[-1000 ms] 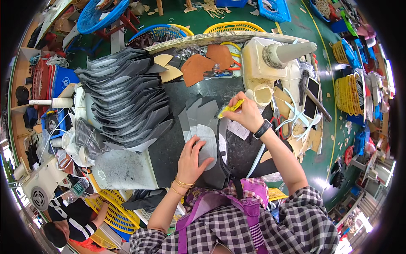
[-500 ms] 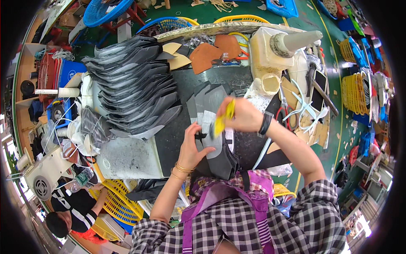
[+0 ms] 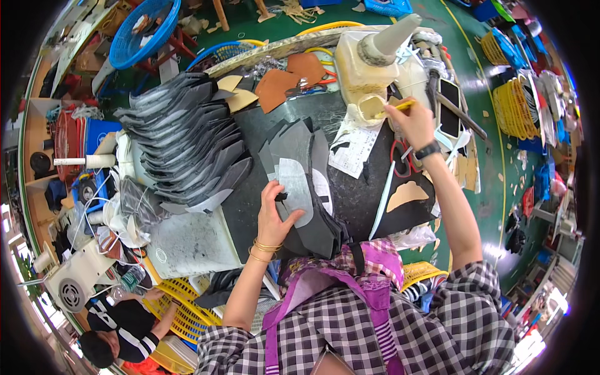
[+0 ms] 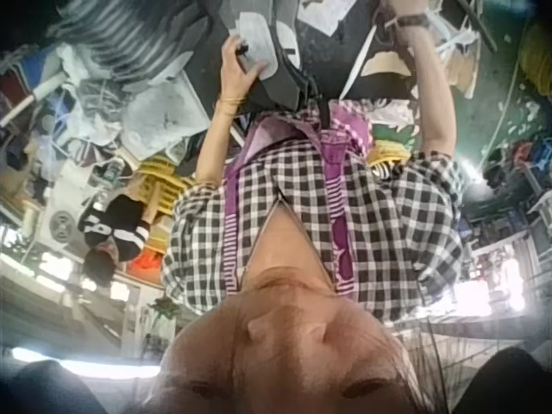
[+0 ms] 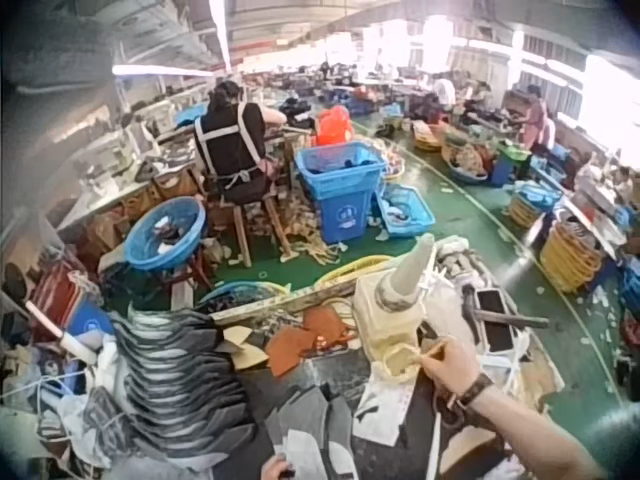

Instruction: The person retrieves shoe upper pieces from a basket, applies glue onto them using an applicator, and binds a stack of the pieces together with a string by hand.

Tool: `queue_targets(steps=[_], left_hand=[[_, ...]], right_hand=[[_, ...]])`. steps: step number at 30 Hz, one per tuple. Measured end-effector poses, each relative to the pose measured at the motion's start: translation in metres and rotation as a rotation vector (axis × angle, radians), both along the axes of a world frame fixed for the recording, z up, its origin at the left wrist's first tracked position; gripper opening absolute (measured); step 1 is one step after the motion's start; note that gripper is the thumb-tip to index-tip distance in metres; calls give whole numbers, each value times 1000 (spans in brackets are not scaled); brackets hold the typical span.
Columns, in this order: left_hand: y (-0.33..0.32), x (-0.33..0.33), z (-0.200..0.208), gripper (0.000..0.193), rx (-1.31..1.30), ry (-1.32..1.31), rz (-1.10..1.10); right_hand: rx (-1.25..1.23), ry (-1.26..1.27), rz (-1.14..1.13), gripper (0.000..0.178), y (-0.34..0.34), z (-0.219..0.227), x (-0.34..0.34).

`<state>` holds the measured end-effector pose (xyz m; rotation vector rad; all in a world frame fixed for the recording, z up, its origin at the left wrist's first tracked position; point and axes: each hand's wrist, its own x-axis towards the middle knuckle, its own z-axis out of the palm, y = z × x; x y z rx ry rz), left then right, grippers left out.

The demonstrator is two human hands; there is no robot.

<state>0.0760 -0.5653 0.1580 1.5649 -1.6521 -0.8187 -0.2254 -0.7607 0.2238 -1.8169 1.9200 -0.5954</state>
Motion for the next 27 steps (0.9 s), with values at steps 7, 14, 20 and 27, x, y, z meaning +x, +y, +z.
queue_targets(steps=[7, 14, 20, 27], left_hand=[[-3, 0, 4, 68, 38, -10, -53], [7, -3, -9, 64, -17, 7, 27], [7, -8, -10, 63, -32, -37, 28], [16, -20, -16, 60, -128, -61, 63]], right_hand=[[257, -857, 131, 31, 47, -30, 85], [522, -727, 192, 12, 109, -33, 82], [336, -394, 440, 16, 170, -38, 51], [229, -633, 243, 21, 204, -44, 35]])
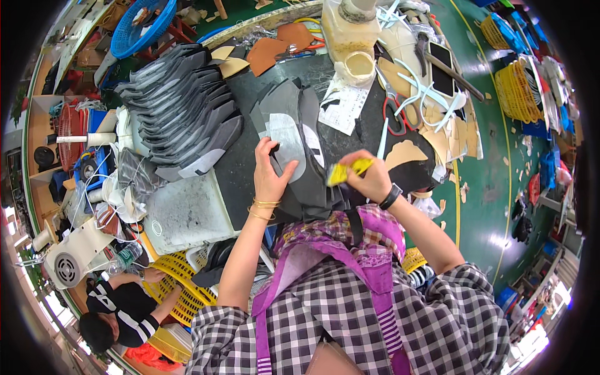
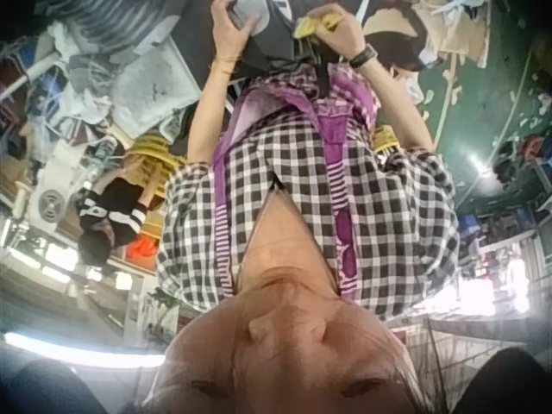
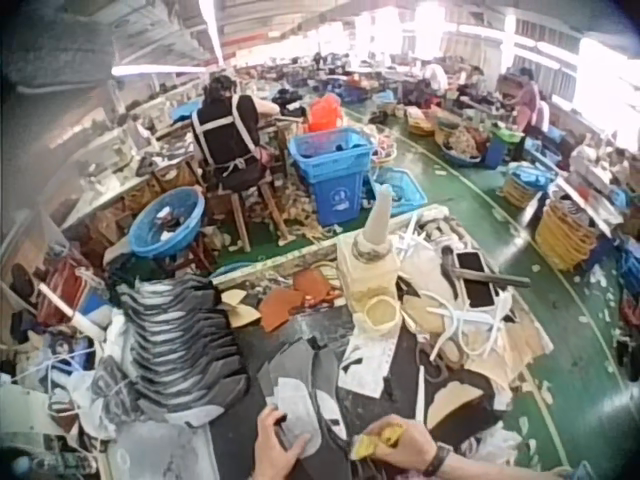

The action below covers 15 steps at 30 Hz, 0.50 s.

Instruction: The person retrieves shoe upper pieces from a basket, applies glue onto them using an applicator, and binds a stack of the pieces together with a string by hand.

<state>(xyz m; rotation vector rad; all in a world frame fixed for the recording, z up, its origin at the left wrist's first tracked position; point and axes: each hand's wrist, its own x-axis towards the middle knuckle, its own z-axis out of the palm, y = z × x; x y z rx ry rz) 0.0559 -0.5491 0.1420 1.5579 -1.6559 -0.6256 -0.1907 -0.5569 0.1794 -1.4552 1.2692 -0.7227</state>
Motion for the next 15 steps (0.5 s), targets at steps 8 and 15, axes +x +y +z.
queue_targets(steps=[8, 15], left_hand=[[-14, 8, 6, 39, 176, 437, 102], [-93, 29, 22, 63, 526, 463, 163]], right_hand=[[-455, 142, 197, 19, 23, -3, -7], [-673, 168, 260, 23, 6, 25, 59]])
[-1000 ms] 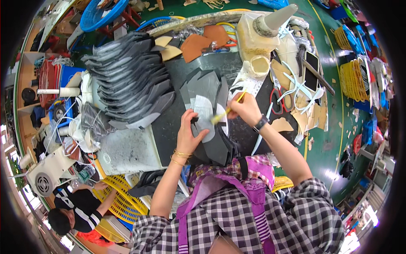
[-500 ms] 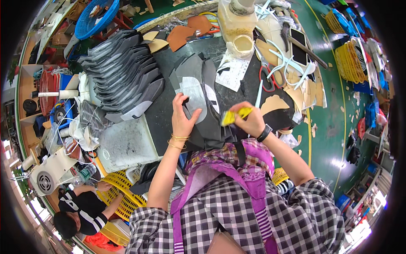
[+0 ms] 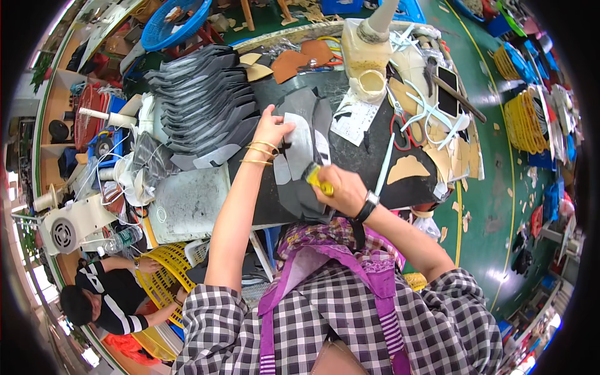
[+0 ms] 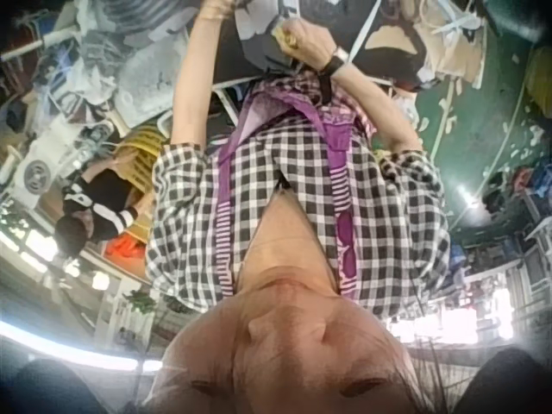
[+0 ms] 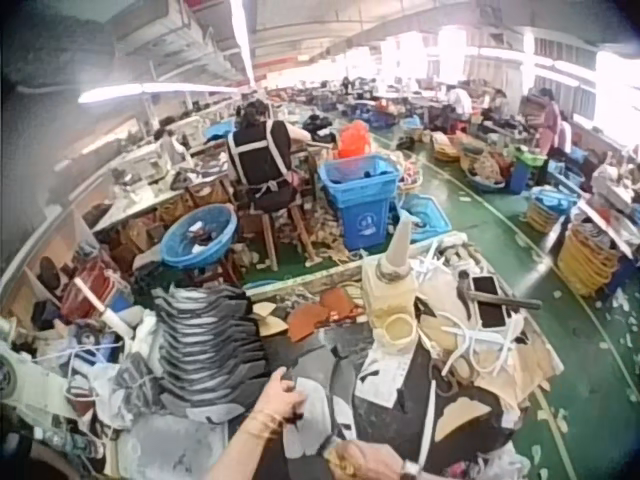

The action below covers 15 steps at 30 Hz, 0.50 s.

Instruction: The person retrieves shoe upper pieces from a basket, applies glue onto them using an applicator, and binds a stack of the pieces together with a string by hand.

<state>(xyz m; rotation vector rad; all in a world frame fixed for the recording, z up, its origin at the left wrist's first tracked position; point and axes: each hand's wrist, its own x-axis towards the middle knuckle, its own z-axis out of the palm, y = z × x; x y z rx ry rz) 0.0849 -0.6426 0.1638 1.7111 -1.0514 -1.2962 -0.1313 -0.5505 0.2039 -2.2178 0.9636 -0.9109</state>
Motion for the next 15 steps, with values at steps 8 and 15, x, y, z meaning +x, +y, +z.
queue_targets(steps=[8, 15], left_hand=[[57, 8, 60, 35, -280, 58, -253], [132, 3, 68, 18, -584, -47, -256]], right_hand=[[609, 61, 105, 24, -37, 16, -22], [325, 940, 376, 29, -90, -6, 3]])
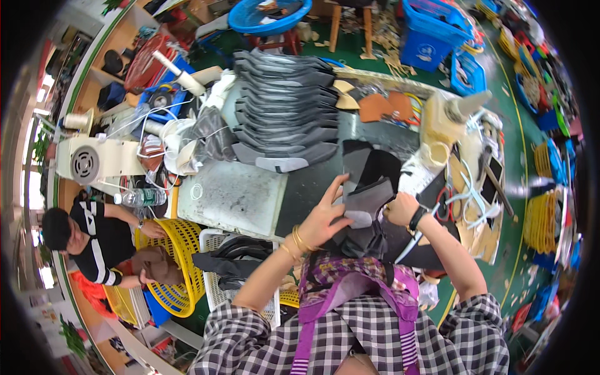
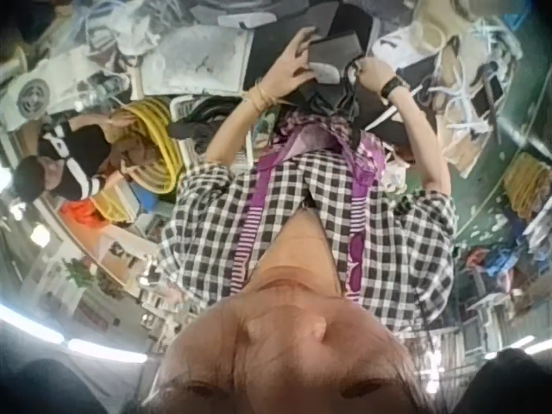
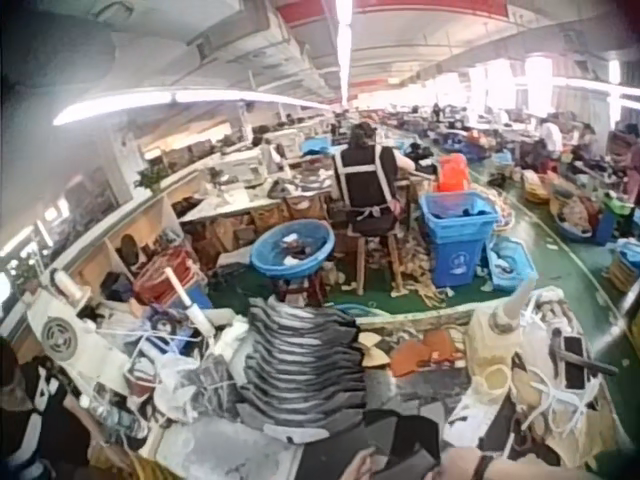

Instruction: The person retrieves shoe upper pieces from a basket, applies glue onto them using an applicator, and binds a stack of the pieces together with a string by hand.

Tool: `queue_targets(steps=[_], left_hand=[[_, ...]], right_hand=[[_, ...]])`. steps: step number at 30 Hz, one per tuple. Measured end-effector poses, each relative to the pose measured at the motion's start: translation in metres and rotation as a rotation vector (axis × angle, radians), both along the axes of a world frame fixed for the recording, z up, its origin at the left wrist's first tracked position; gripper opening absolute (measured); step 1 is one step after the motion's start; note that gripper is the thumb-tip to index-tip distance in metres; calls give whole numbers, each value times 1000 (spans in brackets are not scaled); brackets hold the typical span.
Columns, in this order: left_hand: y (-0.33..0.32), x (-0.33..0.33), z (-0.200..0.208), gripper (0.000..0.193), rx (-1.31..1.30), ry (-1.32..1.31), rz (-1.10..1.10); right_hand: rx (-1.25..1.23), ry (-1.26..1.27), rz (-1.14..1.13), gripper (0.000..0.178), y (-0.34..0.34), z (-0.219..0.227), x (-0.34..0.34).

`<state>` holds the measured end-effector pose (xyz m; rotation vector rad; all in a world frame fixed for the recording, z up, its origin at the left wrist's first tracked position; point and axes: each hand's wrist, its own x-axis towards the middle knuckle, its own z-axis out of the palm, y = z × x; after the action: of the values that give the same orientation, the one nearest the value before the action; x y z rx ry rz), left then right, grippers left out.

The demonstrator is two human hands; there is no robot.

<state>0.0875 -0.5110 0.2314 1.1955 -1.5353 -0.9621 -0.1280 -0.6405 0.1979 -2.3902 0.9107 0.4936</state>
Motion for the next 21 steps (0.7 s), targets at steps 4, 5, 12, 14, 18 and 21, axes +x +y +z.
queue_targets(steps=[4, 5, 12, 14, 18, 21], left_hand=[[24, -8, -10, 20, -5, -36, 266], [19, -8, -5, 20, -2, -27, 288], [5, 4, -13, 17, 18, -162, 209], [8, -1, -14, 16, 178, -96, 202], [17, -9, -1, 17, 23, -61, 56], [30, -4, -3, 19, -156, -283, -41]], right_hand=[[97, -459, -445, 27, 8, 38, 21], [328, -561, -494, 21, 1, 41, 25], [754, -540, -467, 9, -31, 50, 29], [394, -518, -372, 13, -25, 56, 38], [-146, -336, -382, 22, -52, 5, 30], [66, -271, -235, 26, -28, 68, 53]])
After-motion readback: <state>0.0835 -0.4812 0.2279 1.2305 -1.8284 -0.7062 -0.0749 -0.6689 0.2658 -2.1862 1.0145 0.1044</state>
